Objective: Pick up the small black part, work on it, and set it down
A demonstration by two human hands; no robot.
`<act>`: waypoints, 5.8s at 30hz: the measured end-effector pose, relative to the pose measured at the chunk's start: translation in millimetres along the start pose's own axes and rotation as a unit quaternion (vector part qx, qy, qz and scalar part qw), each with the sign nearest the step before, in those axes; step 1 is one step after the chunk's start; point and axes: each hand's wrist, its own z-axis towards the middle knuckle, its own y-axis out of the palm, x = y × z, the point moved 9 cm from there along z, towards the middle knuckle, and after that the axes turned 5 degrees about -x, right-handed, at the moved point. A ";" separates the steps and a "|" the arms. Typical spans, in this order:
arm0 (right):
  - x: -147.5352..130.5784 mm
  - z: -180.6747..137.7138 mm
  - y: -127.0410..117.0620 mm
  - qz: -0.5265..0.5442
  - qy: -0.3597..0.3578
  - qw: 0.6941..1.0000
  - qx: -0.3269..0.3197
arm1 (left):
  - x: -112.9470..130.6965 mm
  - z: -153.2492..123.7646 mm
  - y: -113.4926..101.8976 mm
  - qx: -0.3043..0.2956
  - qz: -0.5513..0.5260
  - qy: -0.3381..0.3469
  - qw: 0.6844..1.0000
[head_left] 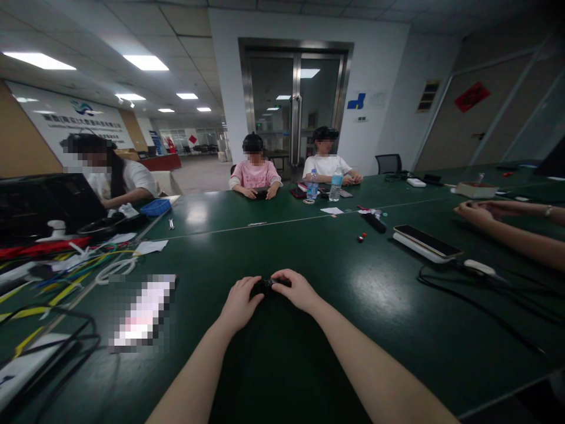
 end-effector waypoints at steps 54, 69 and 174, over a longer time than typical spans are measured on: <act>43.4 4.1 -23.7 0.267 0.045 0.957 0.101 | 3.4 -0.9 -1.9 -0.003 -0.002 -0.007 1.000; 46.4 4.9 -24.6 0.269 0.050 0.956 0.107 | 6.2 -0.2 -2.0 -0.006 0.000 -0.009 1.000; 40.4 2.2 -15.2 0.291 0.057 0.953 0.063 | -0.4 -1.3 -1.6 0.006 -0.001 -0.006 1.000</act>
